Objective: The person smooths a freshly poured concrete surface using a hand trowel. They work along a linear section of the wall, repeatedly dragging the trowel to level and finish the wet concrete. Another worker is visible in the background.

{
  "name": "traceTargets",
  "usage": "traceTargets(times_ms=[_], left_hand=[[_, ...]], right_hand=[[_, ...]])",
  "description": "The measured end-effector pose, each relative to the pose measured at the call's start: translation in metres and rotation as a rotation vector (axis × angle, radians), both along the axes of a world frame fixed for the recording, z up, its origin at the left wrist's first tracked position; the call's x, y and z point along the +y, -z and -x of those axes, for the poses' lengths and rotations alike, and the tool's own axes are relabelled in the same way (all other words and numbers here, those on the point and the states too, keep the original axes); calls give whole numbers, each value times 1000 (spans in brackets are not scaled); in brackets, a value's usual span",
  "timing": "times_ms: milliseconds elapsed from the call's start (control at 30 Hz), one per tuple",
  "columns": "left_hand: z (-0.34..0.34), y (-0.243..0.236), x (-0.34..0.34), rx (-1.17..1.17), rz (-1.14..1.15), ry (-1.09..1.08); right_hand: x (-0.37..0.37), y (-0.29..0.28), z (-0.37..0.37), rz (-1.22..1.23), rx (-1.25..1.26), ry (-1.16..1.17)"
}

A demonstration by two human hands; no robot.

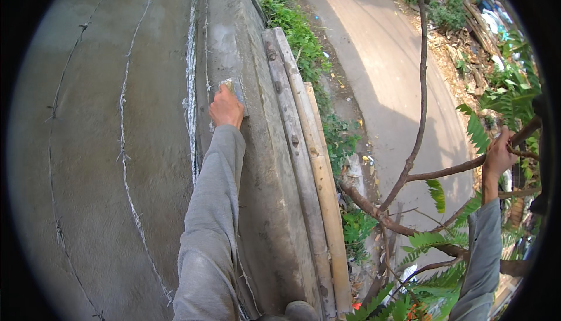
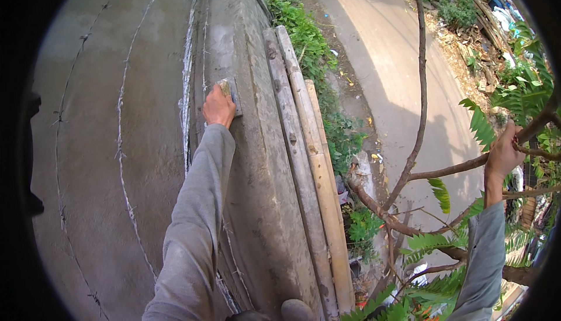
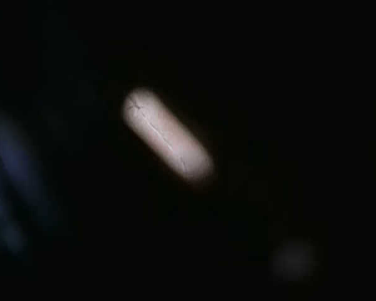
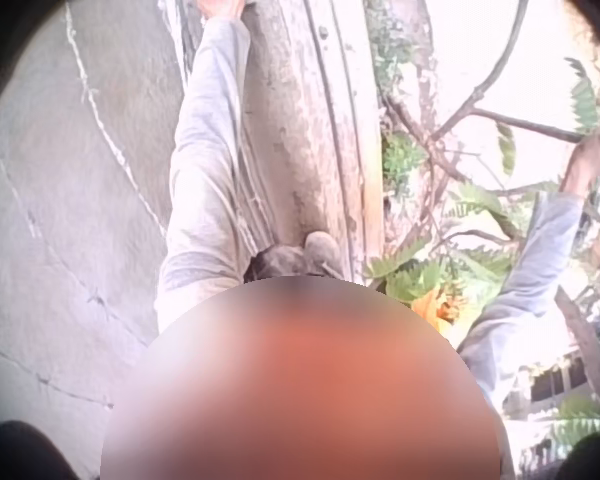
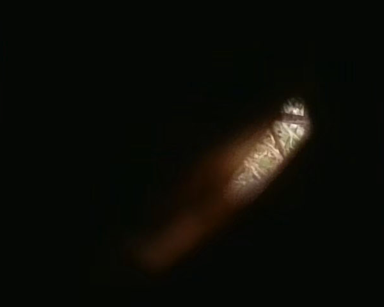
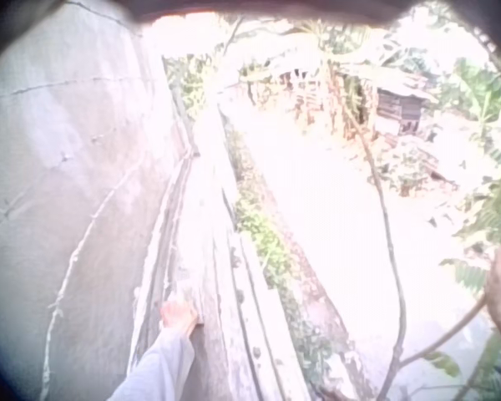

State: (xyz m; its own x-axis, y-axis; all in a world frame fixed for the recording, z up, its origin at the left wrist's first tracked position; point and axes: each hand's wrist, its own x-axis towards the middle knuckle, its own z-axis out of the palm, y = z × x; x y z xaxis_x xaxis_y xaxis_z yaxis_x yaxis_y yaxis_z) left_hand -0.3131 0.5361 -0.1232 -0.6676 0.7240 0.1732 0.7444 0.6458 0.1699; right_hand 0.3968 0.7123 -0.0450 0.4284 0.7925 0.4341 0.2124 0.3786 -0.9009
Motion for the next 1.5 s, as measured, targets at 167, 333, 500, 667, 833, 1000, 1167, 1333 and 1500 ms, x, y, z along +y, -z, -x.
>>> traceTargets(times_ms=[167, 333, 500, 667, 833, 1000, 1167, 1333, 1500], left_hand=[[-59, -10, -50, -63, -25, 43], [-56, -21, -34, -85, -255, 119], [-19, -19, 34, -161, -212, 68], [-20, -2, 43, -157, -122, 19], [-40, 1, 2, -174, -113, 33], [-91, 2, -67, -251, -162, 46], [-163, -9, -139, -308, -175, 59], [-154, -16, -130, -298, -233, 41], [-82, -13, -35, -251, -267, 20]], right_hand=[[0, 0, -2, 29, 36, 8], [-4, -5, 6, -1, 1, 30], [-1, -5, 6, 6, -24, 50], [13, 9, -27, 86, -53, 38], [27, 34, -59, 31, -9, -92], [31, 49, -66, 21, -51, -62], [28, 49, -58, 19, -102, 5], [21, 40, -38, -117, -373, 94], [16, 30, -23, -29, -340, 114]])
